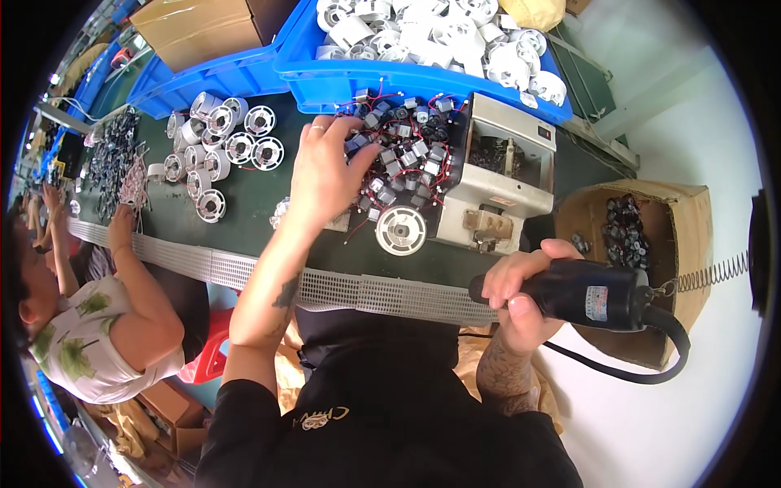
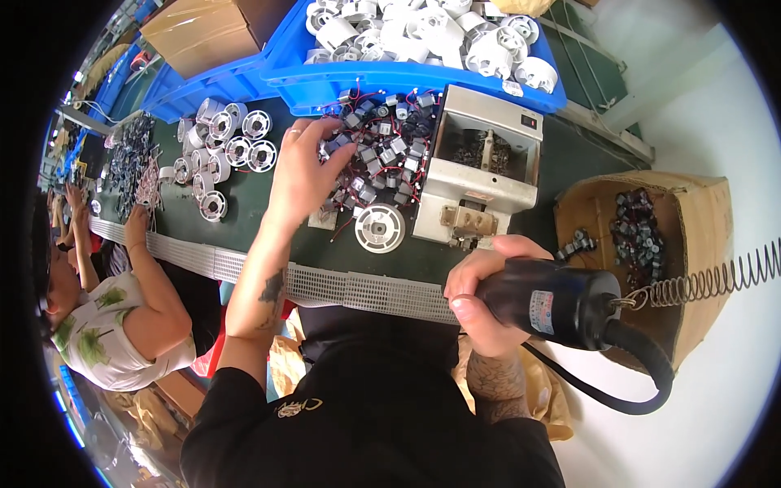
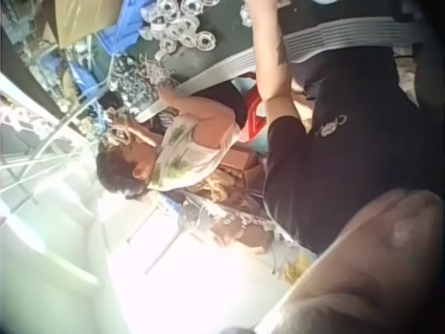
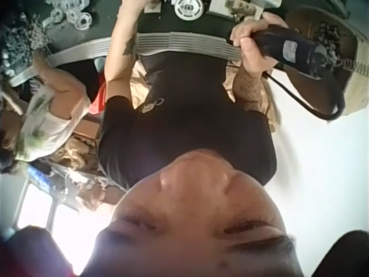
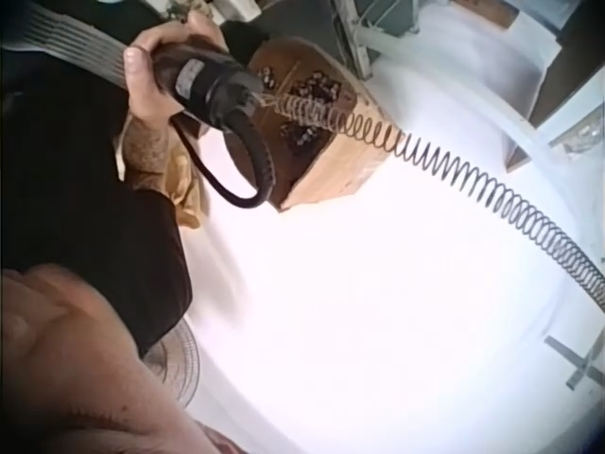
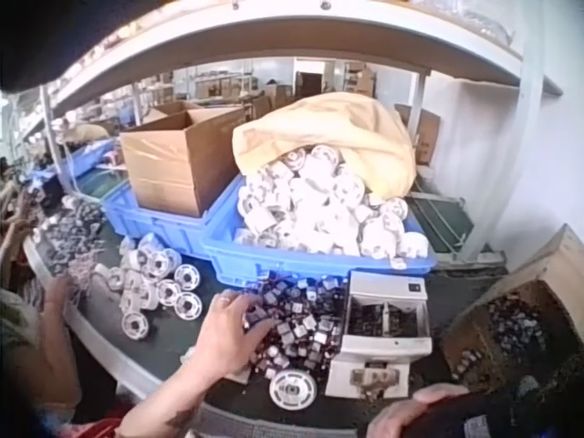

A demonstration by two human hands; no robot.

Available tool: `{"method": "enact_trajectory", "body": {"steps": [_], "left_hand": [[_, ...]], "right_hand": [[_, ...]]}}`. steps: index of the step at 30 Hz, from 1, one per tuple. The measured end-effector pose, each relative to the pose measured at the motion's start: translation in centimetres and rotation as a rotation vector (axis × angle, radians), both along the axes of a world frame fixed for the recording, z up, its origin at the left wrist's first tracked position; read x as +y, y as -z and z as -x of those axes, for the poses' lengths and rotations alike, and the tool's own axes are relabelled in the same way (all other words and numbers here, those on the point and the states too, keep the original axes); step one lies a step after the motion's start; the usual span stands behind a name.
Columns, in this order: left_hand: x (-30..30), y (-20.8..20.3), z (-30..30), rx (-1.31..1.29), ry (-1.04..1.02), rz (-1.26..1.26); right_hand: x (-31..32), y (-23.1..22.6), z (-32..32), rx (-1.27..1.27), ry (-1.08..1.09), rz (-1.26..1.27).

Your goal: The person assembles electronic modules by inserting them into white plastic housings and securing them with an electric screwdriver.

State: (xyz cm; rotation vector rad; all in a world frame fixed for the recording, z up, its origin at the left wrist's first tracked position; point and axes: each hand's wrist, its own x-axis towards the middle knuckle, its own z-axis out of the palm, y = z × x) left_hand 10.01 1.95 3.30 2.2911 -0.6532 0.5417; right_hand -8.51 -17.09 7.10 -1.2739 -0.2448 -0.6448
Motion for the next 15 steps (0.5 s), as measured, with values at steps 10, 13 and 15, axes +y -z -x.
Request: {"method": "enact_trajectory", "body": {"steps": [10,13,15], "left_hand": [[0.4,-1.4,-1.3,0.007,0.249,0.051],[0.5,-3.0,-0.3,-0.09,0.312,0.081],[0.5,-4.3,0.7,-0.085,0.326,0.078]], "right_hand": [[0.0,0.3,0.2,-0.018,-0.05,-0.113],[-0.1,0.0,0.1,-0.026,-0.04,-0.116],[-0.3,0.0,0.0,-0.031,-0.035,-0.11]]}}
